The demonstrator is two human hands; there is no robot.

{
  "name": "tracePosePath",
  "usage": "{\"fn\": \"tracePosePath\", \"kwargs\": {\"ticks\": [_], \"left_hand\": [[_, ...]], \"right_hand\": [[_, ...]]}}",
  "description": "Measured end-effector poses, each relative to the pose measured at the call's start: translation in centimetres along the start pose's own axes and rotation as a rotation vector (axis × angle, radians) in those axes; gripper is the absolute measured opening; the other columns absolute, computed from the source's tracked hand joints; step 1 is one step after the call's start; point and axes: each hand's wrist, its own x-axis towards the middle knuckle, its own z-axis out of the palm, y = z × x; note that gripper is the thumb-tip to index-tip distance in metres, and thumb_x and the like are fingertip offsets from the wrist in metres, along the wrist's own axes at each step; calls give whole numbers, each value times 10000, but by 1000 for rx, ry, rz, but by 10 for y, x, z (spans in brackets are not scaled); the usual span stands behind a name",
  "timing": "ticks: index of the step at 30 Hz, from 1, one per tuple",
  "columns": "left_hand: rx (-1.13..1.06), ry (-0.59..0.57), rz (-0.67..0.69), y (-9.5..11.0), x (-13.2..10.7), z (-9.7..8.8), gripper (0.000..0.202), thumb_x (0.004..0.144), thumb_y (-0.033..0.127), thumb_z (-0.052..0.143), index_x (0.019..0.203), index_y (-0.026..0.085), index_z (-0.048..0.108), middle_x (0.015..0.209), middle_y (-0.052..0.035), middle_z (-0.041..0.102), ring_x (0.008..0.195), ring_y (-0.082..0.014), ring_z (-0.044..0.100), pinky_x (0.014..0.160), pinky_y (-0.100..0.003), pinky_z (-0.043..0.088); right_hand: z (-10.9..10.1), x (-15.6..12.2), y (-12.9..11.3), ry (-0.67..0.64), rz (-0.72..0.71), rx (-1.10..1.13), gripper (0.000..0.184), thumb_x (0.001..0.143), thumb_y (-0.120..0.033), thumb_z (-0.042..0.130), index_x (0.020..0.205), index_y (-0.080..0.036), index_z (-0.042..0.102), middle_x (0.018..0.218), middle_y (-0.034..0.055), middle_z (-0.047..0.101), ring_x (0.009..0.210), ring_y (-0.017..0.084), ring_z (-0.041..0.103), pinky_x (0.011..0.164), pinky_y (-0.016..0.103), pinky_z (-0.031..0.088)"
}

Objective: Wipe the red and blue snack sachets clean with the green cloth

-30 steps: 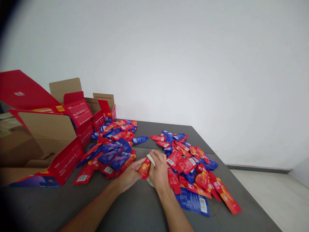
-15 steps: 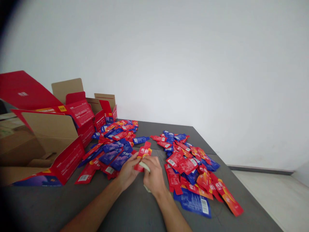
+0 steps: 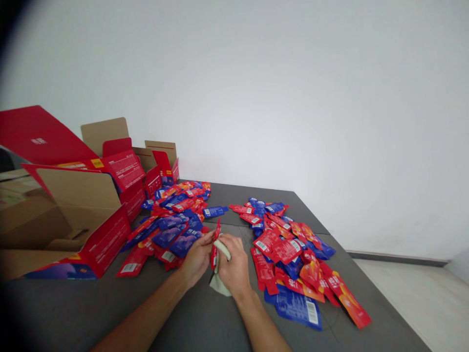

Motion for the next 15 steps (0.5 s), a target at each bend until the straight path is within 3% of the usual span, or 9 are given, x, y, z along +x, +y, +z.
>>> {"fn": "tracePosePath", "kwargs": {"ticks": [3, 6, 8, 11, 15], "left_hand": [[-37, 63, 24, -4, 1, 5, 231, 726, 217, 753, 932, 134, 692, 909, -71, 734, 918, -211, 693, 774, -271, 527], [-88, 159, 73, -4, 2, 5, 295, 767, 352, 755, 972, 159, 666, 899, -53, 734, 912, -219, 701, 832, -335, 544], [-136, 185, 24, -1, 2, 2, 364, 827, 473, 683, 1010, 159, 660, 896, -66, 736, 933, -240, 702, 882, -392, 541], [-231, 98, -154, 5, 1, -4, 479, 908, 562, 517, 992, 119, 680, 923, -116, 736, 1011, -275, 684, 952, -420, 509], [-302, -28, -211, 7, -2, -3, 334, 948, 362, 499, 979, 92, 693, 950, -119, 734, 988, -240, 683, 960, -364, 491]], "right_hand": [[1, 0, -2, -23, -42, -31, 302, 916, -150, 505, 1130, -266, 685, 1168, 74, 675, 1089, 219, 600, 961, 406, 496], [1, 0, -4, -99, -133, -38, 322, 922, -135, 497, 1158, -265, 674, 1164, 70, 685, 1095, 217, 598, 975, 421, 485], [1, 0, -7, -159, -200, -19, 329, 919, -124, 498, 1160, -265, 673, 1152, 63, 692, 1085, 213, 604, 978, 426, 483], [0, 0, -10, -234, -272, 12, 341, 905, -105, 506, 1145, -269, 683, 1162, 50, 691, 1076, 206, 604, 967, 414, 490], [-3, 1, -6, -204, -258, -36, 362, 905, -92, 509, 1164, -277, 682, 1180, 42, 690, 1077, 207, 596, 953, 404, 495]]}}
